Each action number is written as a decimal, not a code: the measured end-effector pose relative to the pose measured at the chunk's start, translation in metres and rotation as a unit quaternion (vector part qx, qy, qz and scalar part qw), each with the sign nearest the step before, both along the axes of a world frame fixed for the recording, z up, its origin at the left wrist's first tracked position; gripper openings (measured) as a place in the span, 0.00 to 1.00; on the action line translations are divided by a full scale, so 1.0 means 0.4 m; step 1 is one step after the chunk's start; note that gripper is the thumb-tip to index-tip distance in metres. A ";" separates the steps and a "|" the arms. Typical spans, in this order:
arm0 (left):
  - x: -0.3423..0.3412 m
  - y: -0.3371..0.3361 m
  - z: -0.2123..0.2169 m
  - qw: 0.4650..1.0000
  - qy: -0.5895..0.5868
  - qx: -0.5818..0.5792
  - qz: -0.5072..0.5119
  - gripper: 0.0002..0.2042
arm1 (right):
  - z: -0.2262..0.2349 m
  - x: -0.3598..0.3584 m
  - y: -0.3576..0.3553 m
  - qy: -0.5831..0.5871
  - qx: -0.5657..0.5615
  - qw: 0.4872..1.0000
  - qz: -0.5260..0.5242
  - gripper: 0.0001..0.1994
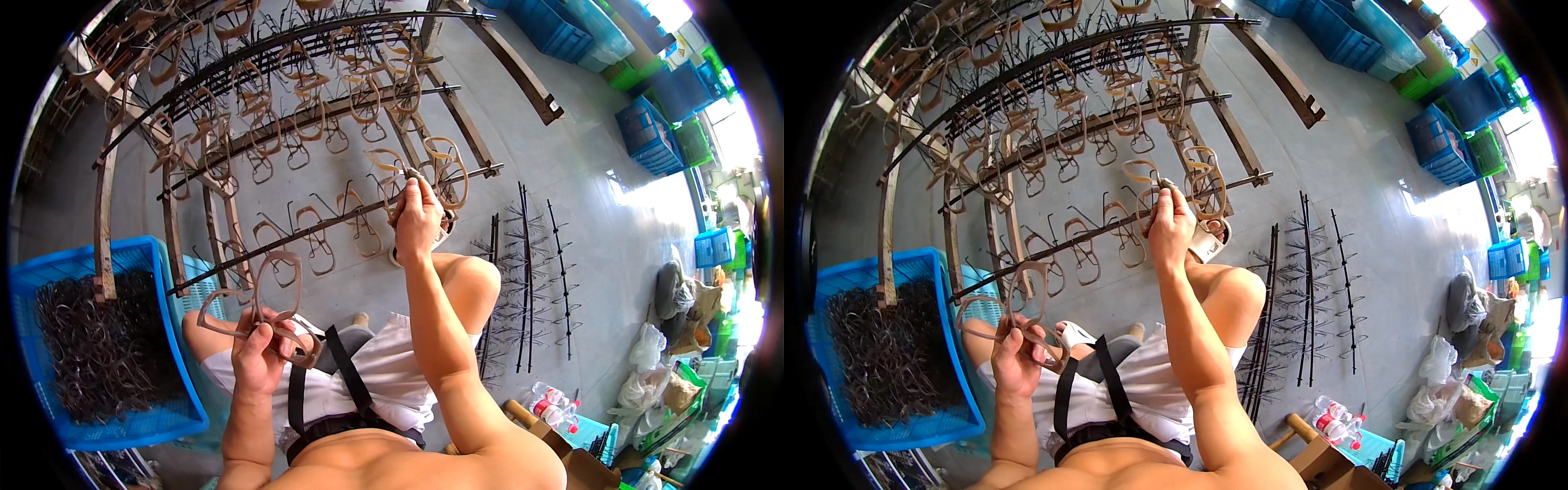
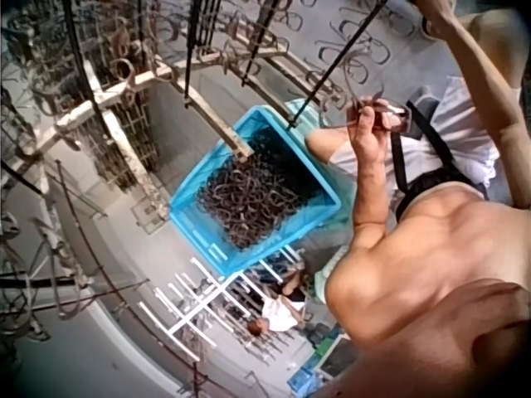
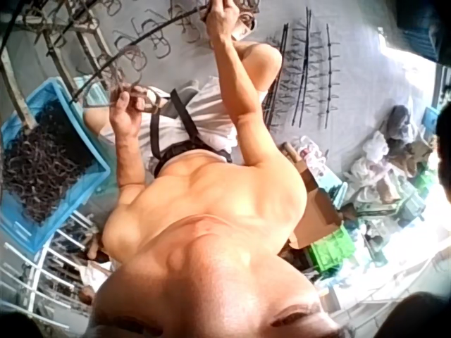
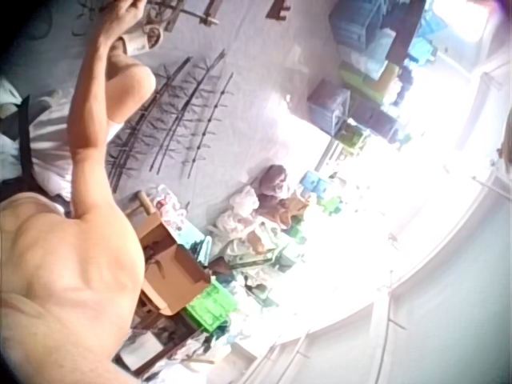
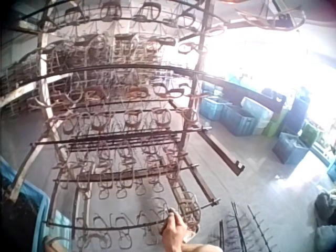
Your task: The person repeatedly picks metal hooks from a blue basket and hangs them onto a multi-tiered metal rack. The person works one at a time, filling the rack's horizontal bars with hooks.
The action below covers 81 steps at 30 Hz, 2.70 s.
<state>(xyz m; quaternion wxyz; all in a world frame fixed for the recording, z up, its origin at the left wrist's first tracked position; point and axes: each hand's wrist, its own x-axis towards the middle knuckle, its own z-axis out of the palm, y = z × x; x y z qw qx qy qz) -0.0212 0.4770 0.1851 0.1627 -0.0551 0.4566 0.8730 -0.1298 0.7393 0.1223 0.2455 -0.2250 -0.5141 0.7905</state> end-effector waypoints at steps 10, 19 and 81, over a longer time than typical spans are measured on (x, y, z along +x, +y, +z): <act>0.003 -0.009 -0.013 1.000 0.004 0.004 0.011 0.11 | -0.058 0.031 0.014 -0.013 0.199 0.978 0.055 0.10; 0.006 -0.016 0.004 1.000 0.010 0.002 0.010 0.11 | -0.027 0.021 0.041 -0.025 0.120 0.989 0.086 0.10; 0.029 -0.084 -0.036 0.995 -0.018 -0.096 -0.028 0.07 | -0.044 0.035 -0.196 0.008 0.170 0.976 0.134 0.13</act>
